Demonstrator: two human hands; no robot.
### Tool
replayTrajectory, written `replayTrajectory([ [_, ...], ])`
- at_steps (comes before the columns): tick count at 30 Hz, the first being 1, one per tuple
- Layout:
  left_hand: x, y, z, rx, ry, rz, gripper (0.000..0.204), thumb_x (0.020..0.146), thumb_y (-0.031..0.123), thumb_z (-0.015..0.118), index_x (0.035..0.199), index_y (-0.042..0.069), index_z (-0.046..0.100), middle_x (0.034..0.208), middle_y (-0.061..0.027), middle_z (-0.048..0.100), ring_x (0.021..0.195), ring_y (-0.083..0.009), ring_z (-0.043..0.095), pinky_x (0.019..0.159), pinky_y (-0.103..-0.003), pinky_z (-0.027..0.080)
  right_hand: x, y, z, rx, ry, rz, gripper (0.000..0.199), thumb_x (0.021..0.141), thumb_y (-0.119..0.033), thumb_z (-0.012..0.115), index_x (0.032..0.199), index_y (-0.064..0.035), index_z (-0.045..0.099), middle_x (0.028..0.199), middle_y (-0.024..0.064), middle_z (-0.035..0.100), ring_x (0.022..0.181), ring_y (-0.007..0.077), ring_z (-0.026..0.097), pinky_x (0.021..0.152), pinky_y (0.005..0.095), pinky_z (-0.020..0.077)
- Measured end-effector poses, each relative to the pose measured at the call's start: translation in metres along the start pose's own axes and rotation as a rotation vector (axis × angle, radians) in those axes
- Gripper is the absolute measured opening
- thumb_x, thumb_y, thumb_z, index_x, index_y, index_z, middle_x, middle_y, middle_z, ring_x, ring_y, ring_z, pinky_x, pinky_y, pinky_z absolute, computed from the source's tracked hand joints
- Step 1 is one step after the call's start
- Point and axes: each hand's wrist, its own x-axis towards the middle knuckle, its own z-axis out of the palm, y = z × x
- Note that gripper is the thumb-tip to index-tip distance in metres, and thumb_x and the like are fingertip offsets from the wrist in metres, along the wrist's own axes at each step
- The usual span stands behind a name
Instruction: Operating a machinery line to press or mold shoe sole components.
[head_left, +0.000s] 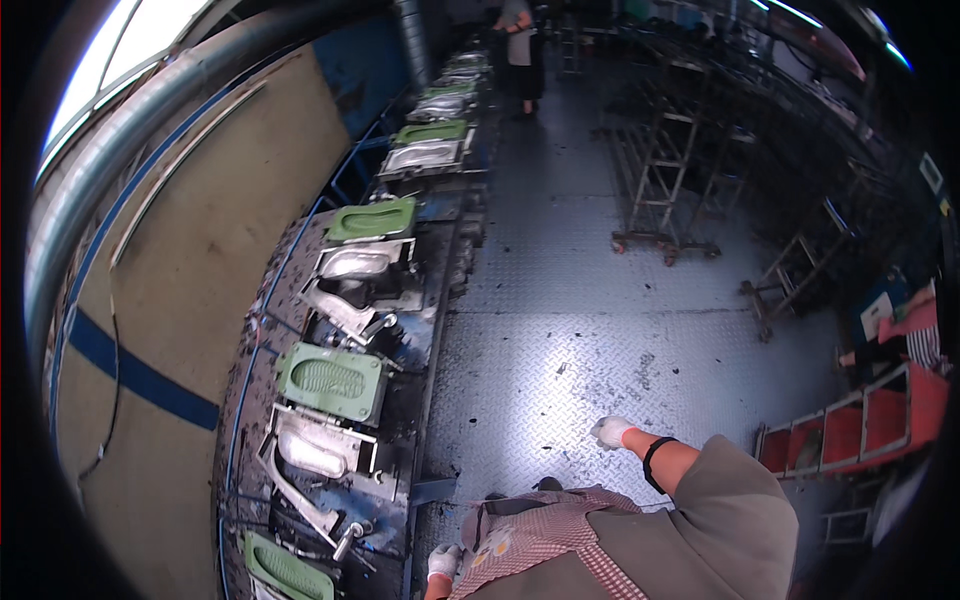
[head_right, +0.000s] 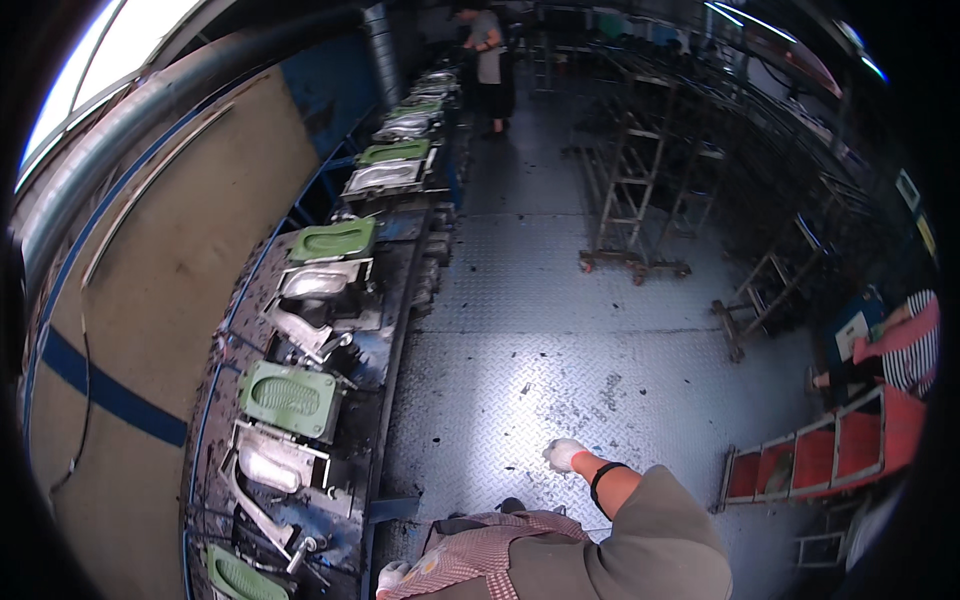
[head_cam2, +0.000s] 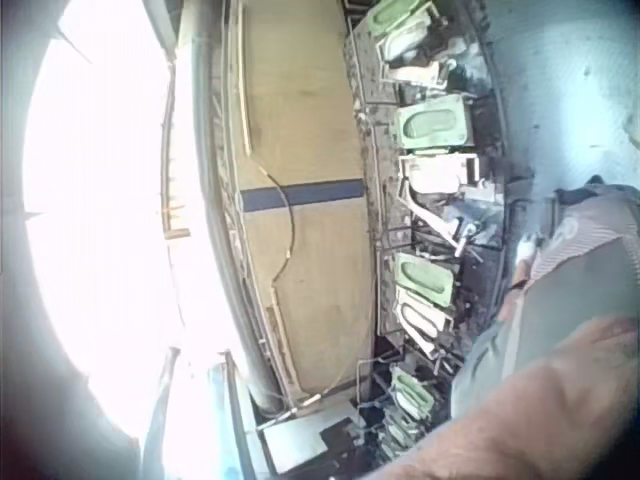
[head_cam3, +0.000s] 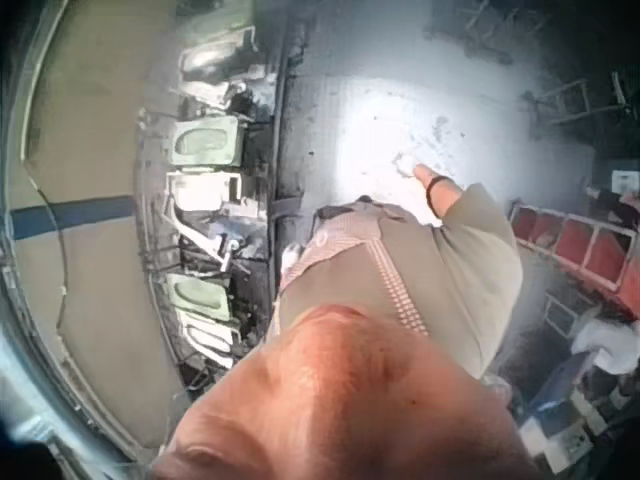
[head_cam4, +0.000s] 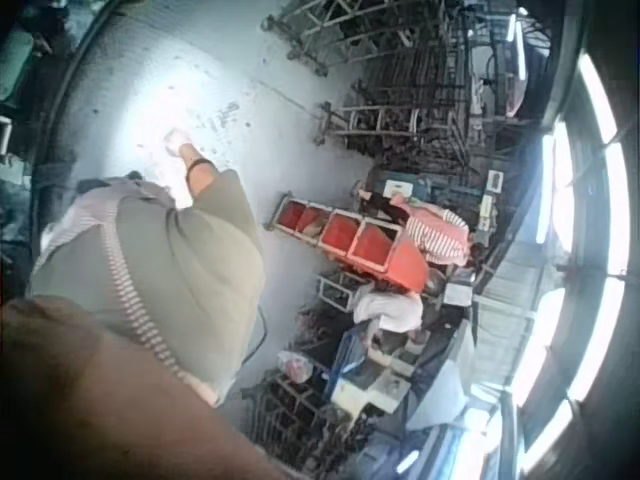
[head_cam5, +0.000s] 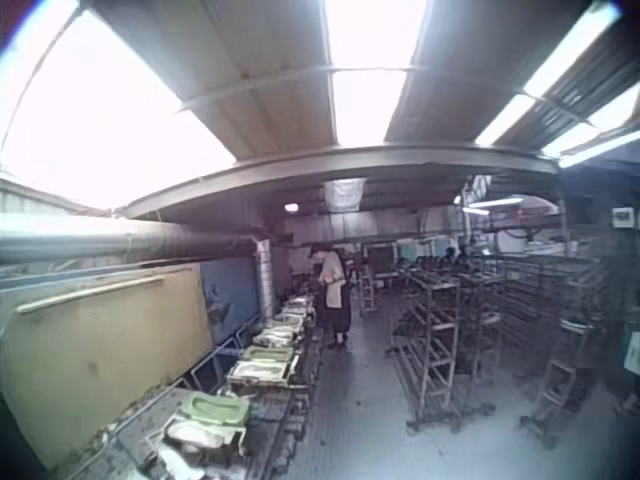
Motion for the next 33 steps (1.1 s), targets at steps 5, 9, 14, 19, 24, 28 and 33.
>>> replayTrajectory([
  [5, 0.092, 0.068, 0.014, 0.172, -0.247, 0.012, 0.028, 0.084, 0.020, 0.068, 0.107, 0.003, 0.068, 0.084, -0.0072, 0.069, 0.072, -0.0163, 0.064, 0.065, -0.031, 0.051, -0.087, 0.046, 0.013, 0.272, 0.056, 0.363, 0.041, 0.091, -0.036, 0.049, 0.085, -0.0017, 0.071, 0.075, 0.0095, 0.071, 0.065, 0.0213, 0.068, 0.064, 0.0373, 0.0547],
  [9, 0.152, 0.126, 0.032, 0.152, -0.349, 0.177, 0.026, 0.088, 0.017, 0.064, 0.108, 0.001, 0.066, 0.082, -0.0069, 0.068, 0.067, -0.0151, 0.062, 0.062, -0.030, 0.051, -0.129, 0.085, 0.056, -0.021, -0.082, 0.398, 0.041, 0.092, -0.035, 0.049, 0.081, -0.0045, 0.074, 0.076, 0.0105, 0.072, 0.067, 0.0213, 0.069, 0.066, 0.0381, 0.0548],
  [14, 0.191, 0.220, 0.056, 0.442, -0.413, 0.252, 0.038, 0.086, 0.030, 0.064, 0.109, 0.000, 0.068, 0.097, -0.0123, 0.072, 0.089, -0.0206, 0.067, 0.082, -0.034, 0.051, -0.155, 0.025, 0.069, 0.490, 0.038, 0.617, 0.040, 0.093, -0.035, 0.053, 0.091, 0.0012, 0.072, 0.081, 0.0102, 0.073, 0.067, 0.0216, 0.069, 0.063, 0.0364, 0.0555],
  [19, 0.211, 0.282, 0.066, 0.407, -0.530, 0.296, 0.030, 0.086, 0.024, 0.064, 0.103, 0.000, 0.069, 0.088, -0.0091, 0.071, 0.081, -0.0181, 0.066, 0.076, -0.033, 0.051, -0.117, -0.052, -0.007, 0.383, 0.185, 0.378, 0.047, 0.091, -0.044, 0.046, 0.085, -0.0041, 0.071, 0.077, 0.0127, 0.071, 0.072, 0.0239, 0.069, 0.070, 0.0396, 0.0526],
  [24, 0.223, 0.298, 0.060, 0.248, -0.605, 0.155, 0.022, 0.086, 0.016, 0.065, 0.100, 0.000, 0.068, 0.083, -0.0058, 0.070, 0.075, -0.0143, 0.063, 0.070, -0.031, 0.051, -0.112, -0.117, -0.089, 0.613, 0.311, 0.262, 0.039, 0.094, -0.036, 0.047, 0.104, -0.0024, 0.064, 0.087, 0.0101, 0.072, 0.075, 0.0201, 0.070, 0.074, 0.0339, 0.0535],
  [28, 0.243, 0.306, 0.065, 0.534, -0.661, 0.151, 0.024, 0.088, 0.014, 0.063, 0.106, -0.001, 0.067, 0.092, -0.0123, 0.070, 0.081, -0.0221, 0.066, 0.076, -0.036, 0.052, -0.122, -0.106, -0.094, 0.546, 0.343, 0.410, 0.041, 0.091, -0.039, 0.049, 0.104, -0.0046, 0.068, 0.088, 0.0104, 0.072, 0.077, 0.0200, 0.070, 0.075, 0.0343, 0.0534],
  [33, 0.237, 0.344, 0.069, 0.465, -0.628, 0.150, 0.019, 0.083, 0.014, 0.066, 0.093, -0.001, 0.070, 0.082, -0.0074, 0.071, 0.069, -0.0152, 0.063, 0.065, -0.031, 0.051, -0.133, -0.050, -0.062, 0.406, 0.174, 0.615, 0.044, 0.088, -0.040, 0.048, 0.095, -0.0041, 0.072, 0.087, 0.0112, 0.072, 0.072, 0.0239, 0.069, 0.069, 0.0376, 0.0541],
])
